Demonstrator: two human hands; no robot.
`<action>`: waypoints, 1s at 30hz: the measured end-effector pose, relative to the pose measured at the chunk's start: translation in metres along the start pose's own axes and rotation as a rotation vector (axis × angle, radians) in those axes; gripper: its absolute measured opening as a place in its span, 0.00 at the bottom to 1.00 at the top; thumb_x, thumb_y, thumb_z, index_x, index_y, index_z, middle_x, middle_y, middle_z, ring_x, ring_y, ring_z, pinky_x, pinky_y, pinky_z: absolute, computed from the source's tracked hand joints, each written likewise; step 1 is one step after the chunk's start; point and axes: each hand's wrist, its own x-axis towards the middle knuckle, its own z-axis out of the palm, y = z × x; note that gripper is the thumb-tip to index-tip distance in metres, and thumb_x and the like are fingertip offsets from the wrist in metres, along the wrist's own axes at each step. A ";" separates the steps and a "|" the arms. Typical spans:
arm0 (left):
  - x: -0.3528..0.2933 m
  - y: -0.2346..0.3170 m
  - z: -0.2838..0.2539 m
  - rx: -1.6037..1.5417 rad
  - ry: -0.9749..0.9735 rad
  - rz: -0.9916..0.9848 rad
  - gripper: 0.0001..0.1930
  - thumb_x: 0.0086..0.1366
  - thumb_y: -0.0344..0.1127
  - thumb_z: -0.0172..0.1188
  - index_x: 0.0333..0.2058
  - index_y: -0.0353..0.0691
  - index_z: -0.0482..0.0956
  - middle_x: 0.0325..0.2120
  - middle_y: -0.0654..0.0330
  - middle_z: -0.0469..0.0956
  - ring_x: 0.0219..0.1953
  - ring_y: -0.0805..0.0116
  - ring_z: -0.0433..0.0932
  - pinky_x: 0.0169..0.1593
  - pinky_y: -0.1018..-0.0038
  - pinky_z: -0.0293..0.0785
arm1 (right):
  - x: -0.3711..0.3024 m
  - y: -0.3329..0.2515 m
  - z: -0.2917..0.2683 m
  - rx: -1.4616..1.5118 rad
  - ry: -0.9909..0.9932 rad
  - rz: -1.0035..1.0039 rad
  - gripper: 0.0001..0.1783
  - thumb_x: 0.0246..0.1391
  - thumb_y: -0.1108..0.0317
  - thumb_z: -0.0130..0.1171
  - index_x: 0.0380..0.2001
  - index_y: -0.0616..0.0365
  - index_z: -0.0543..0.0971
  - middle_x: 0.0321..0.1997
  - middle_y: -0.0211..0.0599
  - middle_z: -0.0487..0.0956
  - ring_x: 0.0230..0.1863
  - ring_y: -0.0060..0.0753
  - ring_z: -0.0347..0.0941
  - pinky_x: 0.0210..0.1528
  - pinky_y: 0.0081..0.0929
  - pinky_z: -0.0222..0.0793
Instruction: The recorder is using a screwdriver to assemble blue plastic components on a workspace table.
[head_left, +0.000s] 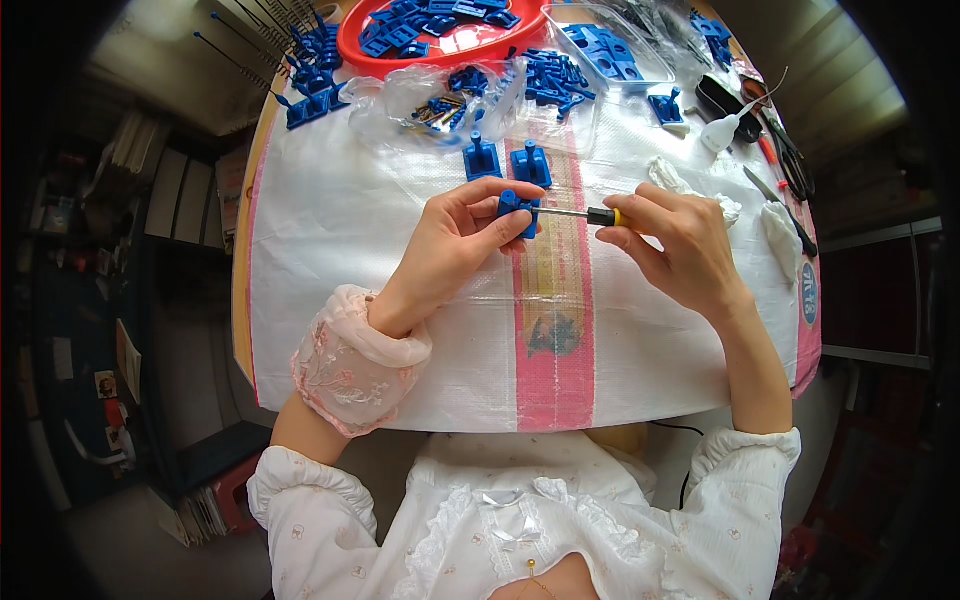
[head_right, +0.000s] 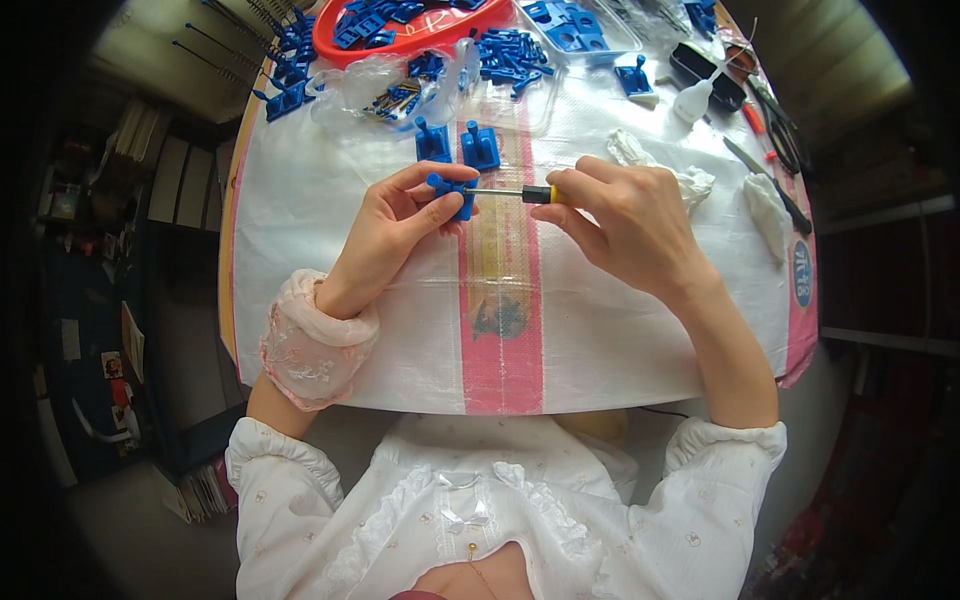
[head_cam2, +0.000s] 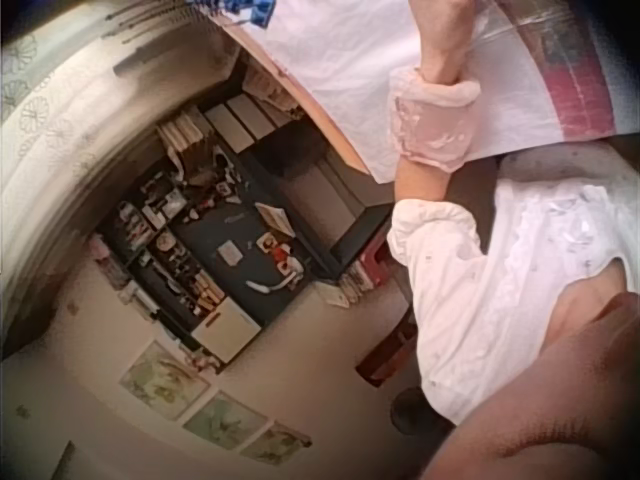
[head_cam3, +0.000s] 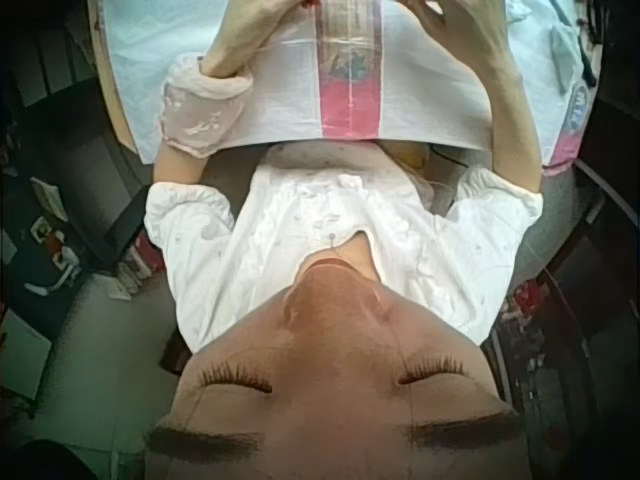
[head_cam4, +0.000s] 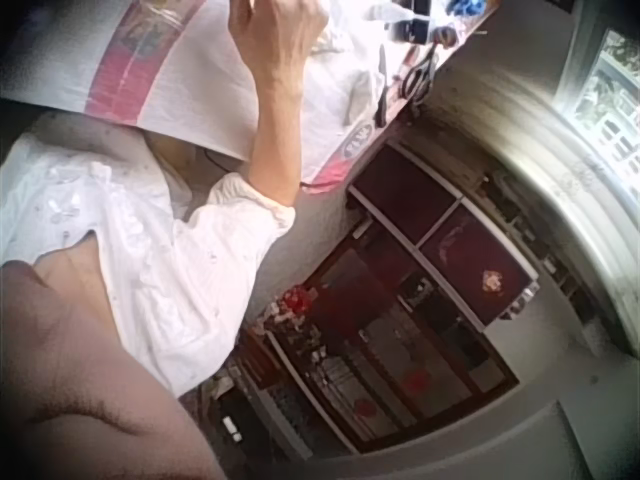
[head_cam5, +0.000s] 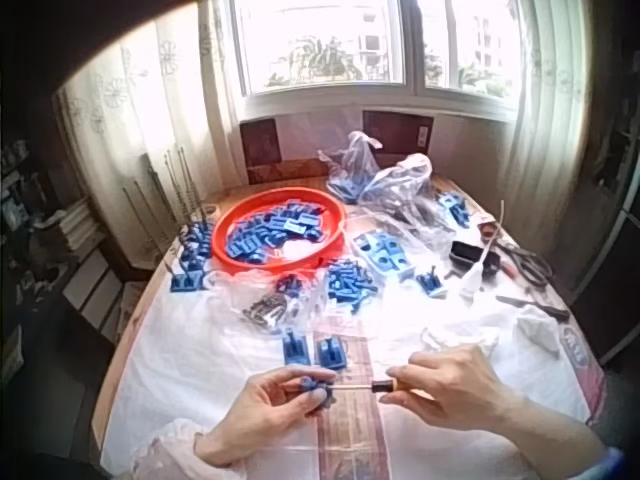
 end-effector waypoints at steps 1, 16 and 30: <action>0.000 0.000 0.000 0.001 0.002 -0.001 0.13 0.68 0.31 0.64 0.51 0.39 0.81 0.35 0.62 0.83 0.35 0.82 0.79 0.39 0.84 0.76 | 0.000 0.000 0.000 0.001 -0.002 0.000 0.13 0.52 0.60 0.70 0.36 0.58 0.83 0.24 0.33 0.78 0.20 0.32 0.73 0.23 0.30 0.64; 0.000 0.000 0.000 0.021 0.003 -0.002 0.14 0.68 0.32 0.64 0.51 0.39 0.81 0.35 0.63 0.84 0.34 0.82 0.78 0.38 0.85 0.76 | 0.001 0.000 0.002 0.011 0.042 -0.023 0.12 0.52 0.58 0.70 0.31 0.54 0.83 0.22 0.28 0.78 0.18 0.30 0.74 0.22 0.29 0.67; 0.000 0.000 0.000 0.020 0.002 -0.001 0.14 0.68 0.32 0.64 0.51 0.39 0.81 0.35 0.63 0.84 0.35 0.82 0.79 0.39 0.85 0.76 | 0.001 0.000 0.002 0.020 0.043 -0.021 0.12 0.53 0.58 0.70 0.30 0.54 0.83 0.22 0.28 0.79 0.18 0.30 0.74 0.21 0.28 0.67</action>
